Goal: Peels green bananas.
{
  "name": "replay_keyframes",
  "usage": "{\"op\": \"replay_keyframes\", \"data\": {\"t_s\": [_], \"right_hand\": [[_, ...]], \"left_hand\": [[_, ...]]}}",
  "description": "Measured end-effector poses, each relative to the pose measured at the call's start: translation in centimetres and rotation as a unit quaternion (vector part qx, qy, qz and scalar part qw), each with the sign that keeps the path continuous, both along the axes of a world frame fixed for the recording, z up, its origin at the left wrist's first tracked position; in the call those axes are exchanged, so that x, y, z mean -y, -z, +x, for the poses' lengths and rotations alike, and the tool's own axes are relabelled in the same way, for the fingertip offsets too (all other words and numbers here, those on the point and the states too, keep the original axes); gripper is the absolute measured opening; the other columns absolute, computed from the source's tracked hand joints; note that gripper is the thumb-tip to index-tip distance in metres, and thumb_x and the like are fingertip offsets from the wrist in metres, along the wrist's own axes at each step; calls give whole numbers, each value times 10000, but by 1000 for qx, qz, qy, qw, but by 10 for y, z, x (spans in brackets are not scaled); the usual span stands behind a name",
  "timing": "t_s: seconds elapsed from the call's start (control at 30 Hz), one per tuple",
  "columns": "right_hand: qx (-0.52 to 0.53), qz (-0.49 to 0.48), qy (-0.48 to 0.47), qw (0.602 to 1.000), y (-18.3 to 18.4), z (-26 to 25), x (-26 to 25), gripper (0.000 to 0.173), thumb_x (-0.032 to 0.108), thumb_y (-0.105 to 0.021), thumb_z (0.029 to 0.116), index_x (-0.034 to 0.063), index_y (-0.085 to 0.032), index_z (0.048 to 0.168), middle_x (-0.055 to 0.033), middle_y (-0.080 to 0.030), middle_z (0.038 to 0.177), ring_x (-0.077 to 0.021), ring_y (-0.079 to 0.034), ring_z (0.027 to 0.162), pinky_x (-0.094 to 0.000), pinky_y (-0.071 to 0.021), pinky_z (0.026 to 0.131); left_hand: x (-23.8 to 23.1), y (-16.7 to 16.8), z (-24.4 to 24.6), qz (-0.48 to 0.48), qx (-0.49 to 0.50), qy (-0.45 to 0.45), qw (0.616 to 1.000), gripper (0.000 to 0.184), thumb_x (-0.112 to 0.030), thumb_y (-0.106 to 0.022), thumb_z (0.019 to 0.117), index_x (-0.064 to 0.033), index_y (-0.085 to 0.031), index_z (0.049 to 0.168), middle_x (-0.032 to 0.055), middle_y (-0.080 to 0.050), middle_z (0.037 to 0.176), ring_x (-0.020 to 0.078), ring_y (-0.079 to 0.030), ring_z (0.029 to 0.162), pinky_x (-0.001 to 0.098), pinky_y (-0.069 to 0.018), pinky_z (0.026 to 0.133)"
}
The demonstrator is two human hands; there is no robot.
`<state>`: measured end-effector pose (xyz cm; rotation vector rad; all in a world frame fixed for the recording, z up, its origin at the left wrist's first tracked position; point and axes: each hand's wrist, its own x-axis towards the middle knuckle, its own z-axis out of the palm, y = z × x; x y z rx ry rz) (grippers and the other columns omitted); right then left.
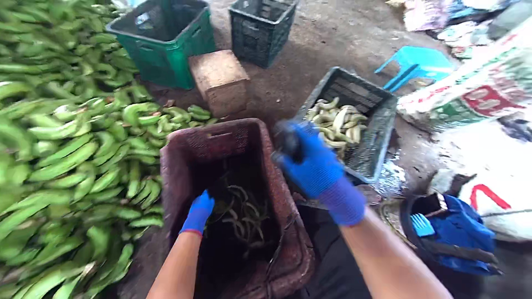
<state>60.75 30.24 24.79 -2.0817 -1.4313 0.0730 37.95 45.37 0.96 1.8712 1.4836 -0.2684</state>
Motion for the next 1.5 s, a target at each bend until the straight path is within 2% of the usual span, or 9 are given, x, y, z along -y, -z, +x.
{"op": "replay_keyframes", "data": {"t_s": [0.13,0.37,0.47,0.63,0.93,1.07,1.2,1.33,1.5], "right_hand": [[-12,-172,-148,974,2,-19,-17,652,450,-733,879,253,-564,1477,-143,-529,1505,-389,-531,1327,-625,-435,1024],[-59,-272,-168,946,5,-5,-31,714,285,-758,872,252,-494,1534,-172,-506,1511,-397,-540,1302,-586,-468,985],[-65,-328,-153,930,2,0,-37,700,250,-693,929,216,-423,1573,-168,-541,1453,-356,-567,1272,-539,-480,1001],[-127,-289,-128,940,8,7,-34,732,377,-708,941,251,-386,1586,-169,-662,1299,-336,-643,1178,-573,-490,1000],[-215,-245,-221,919,17,-34,-26,455,296,-551,1052,82,-541,1453,-188,-656,1304,-282,-635,1203,-470,-467,1061],[-240,-173,-238,925,12,-56,-25,416,273,-541,1057,38,-582,1398,-197,-679,1235,-275,-662,1128,-458,-490,1022],[-276,17,-235,932,18,-67,-17,362,148,-539,997,-50,-586,1297,-133,-708,971,-161,-706,808,-328,-614,750],[-99,-445,-263,850,42,-69,-32,474,292,-384,1116,-76,-568,1353,-332,-582,1340,-459,-546,1297,-620,-390,1079],[-222,-196,-320,900,41,-58,-32,460,266,-394,1077,140,-514,1502,-106,-618,1409,-189,-614,1258,-432,-475,1088]], "left_hand": [[-2,64,14,-26,-78,47,996,585,-155,-572,1024,61,-358,1525,336,-408,1510,477,-412,1406,597,-350,1146],[10,143,4,71,-113,43,990,467,-185,-619,992,41,-547,1394,305,-479,1465,454,-460,1373,587,-387,1119],[0,113,12,9,-149,65,987,531,-227,-677,944,-28,-550,1420,299,-473,1462,461,-496,1330,601,-449,1055],[-20,8,13,-27,88,-126,988,647,-256,-688,975,47,-426,1484,336,-528,1396,477,-501,1327,612,-378,1108],[22,-176,-27,88,499,-275,817,511,-91,-622,999,-15,-418,1461,181,-603,1256,191,-676,993,358,-595,830],[58,-197,-49,229,445,-209,840,582,-151,-717,917,30,-482,1418,175,-638,1263,154,-652,1107,332,-539,962],[70,-191,-57,299,419,-146,845,524,-226,-728,895,36,-569,1321,133,-682,1168,108,-657,1061,305,-529,959],[65,-190,-69,201,540,-112,810,581,-177,-700,890,62,-472,1369,71,-663,1180,42,-651,1058,226,-549,933],[58,-196,-83,75,606,-199,767,441,-250,-427,1039,-91,-440,1450,-20,-644,927,49,-640,780,219,-563,739]]}}
